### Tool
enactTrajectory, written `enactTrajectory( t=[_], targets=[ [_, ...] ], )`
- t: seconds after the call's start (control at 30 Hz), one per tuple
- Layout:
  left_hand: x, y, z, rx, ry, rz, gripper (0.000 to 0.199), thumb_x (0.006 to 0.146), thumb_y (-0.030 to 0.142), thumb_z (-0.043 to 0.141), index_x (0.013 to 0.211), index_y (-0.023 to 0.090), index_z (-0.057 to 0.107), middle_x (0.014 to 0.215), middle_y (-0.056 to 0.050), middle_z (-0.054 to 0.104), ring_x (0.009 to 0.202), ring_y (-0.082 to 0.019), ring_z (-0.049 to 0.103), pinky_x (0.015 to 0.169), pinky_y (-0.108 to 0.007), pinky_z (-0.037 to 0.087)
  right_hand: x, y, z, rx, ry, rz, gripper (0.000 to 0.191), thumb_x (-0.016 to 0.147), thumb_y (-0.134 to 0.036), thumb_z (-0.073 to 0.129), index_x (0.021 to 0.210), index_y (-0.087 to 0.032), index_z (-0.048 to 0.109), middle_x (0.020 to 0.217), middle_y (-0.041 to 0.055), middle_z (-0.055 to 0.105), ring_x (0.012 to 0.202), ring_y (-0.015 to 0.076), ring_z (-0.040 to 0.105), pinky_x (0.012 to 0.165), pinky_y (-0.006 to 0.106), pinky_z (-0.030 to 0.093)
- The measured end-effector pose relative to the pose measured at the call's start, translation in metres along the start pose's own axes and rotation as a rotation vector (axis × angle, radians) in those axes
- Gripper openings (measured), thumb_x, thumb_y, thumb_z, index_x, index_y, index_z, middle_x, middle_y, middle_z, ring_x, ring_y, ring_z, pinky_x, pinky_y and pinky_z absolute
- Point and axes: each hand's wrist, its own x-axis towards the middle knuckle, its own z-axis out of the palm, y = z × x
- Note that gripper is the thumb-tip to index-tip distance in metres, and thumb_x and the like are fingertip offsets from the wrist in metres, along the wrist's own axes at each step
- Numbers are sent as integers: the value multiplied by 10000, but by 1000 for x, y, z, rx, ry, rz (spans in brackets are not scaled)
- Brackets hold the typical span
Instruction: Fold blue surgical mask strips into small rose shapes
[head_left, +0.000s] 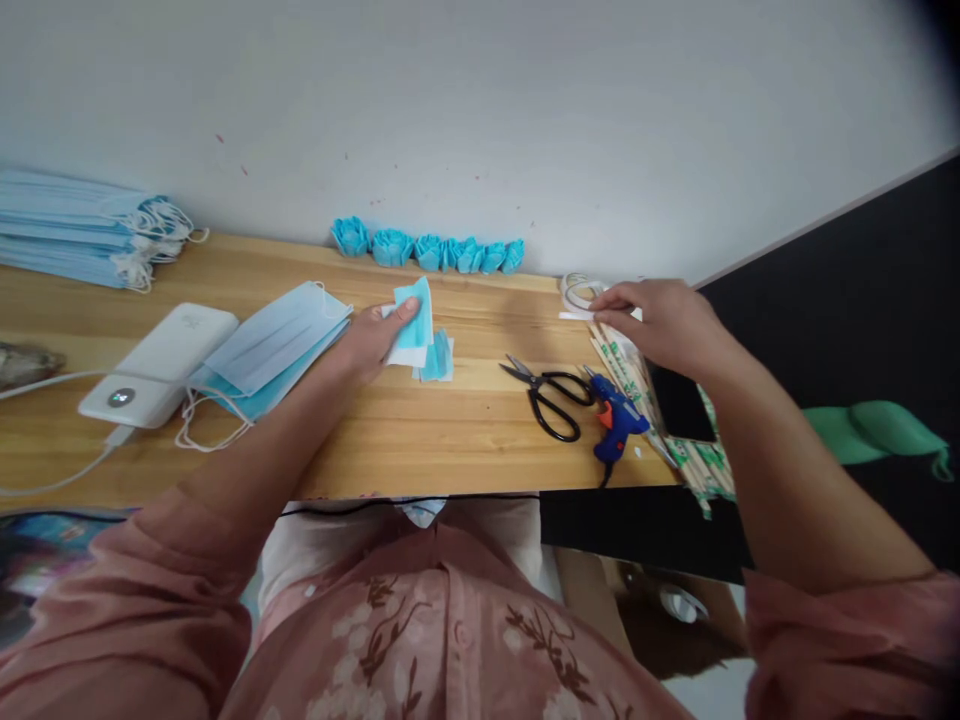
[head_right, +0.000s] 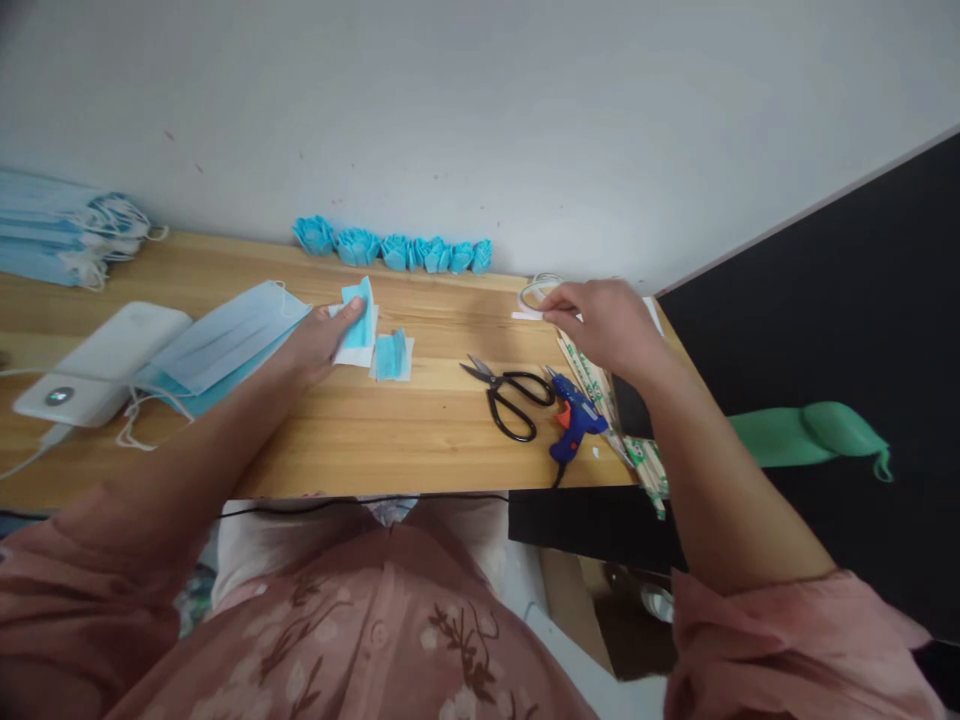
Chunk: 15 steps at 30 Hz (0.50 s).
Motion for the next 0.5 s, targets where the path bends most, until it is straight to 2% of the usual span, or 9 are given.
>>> enactTrajectory(
  t=[0.07,0.13,0.23,0.3,0.37,0.43,0.5],
  targets=[
    [-2,0,0,70,44,52,487,733,642,759,780,172,640,662,-29,655,639,-187,644,617,-306,517,-4,-6,7,381,41,106,270,861,-400,675,1027,-213,777,906,61,765,831,233,685,802,370,504],
    [-4,1,0,222,45,121,465,747,627,749,819,173,681,716,-39,693,699,-210,671,648,-315,529,-6,-15,23,701,54,165,348,821,-454,722,1075,-219,769,883,41,763,816,205,694,790,352,530],
    [-8,5,1,524,-86,266,419,760,559,761,948,185,755,921,-66,768,913,-260,711,840,-368,556,-4,-28,47,1004,48,193,442,761,-505,786,1083,-204,766,809,25,737,799,177,692,798,333,549],
    [-9,7,1,647,-179,408,471,769,545,758,1099,208,758,1141,-89,765,1106,-286,683,1018,-422,506,1,-33,54,1131,-1,185,479,759,-525,795,1107,-197,756,790,15,721,777,156,681,790,317,551],
    [-11,9,1,676,-197,548,538,808,569,718,1223,226,723,1306,-108,712,1244,-298,626,1120,-461,437,7,-36,55,1210,-73,144,526,781,-536,787,1176,-194,731,783,8,709,741,138,663,768,306,552],
    [-14,11,1,646,-166,655,524,868,571,662,1264,230,705,1354,-122,685,1290,-296,599,1140,-470,416,14,-39,51,1234,-156,81,556,811,-540,767,1243,-197,701,784,5,705,708,126,645,736,294,550],
    [-17,14,2,606,-137,719,436,916,530,629,1215,227,727,1295,-125,711,1248,-281,625,1109,-450,439,21,-44,47,1201,-224,17,556,830,-535,754,1270,-201,686,776,3,704,685,120,633,709,283,544]
  ],
)
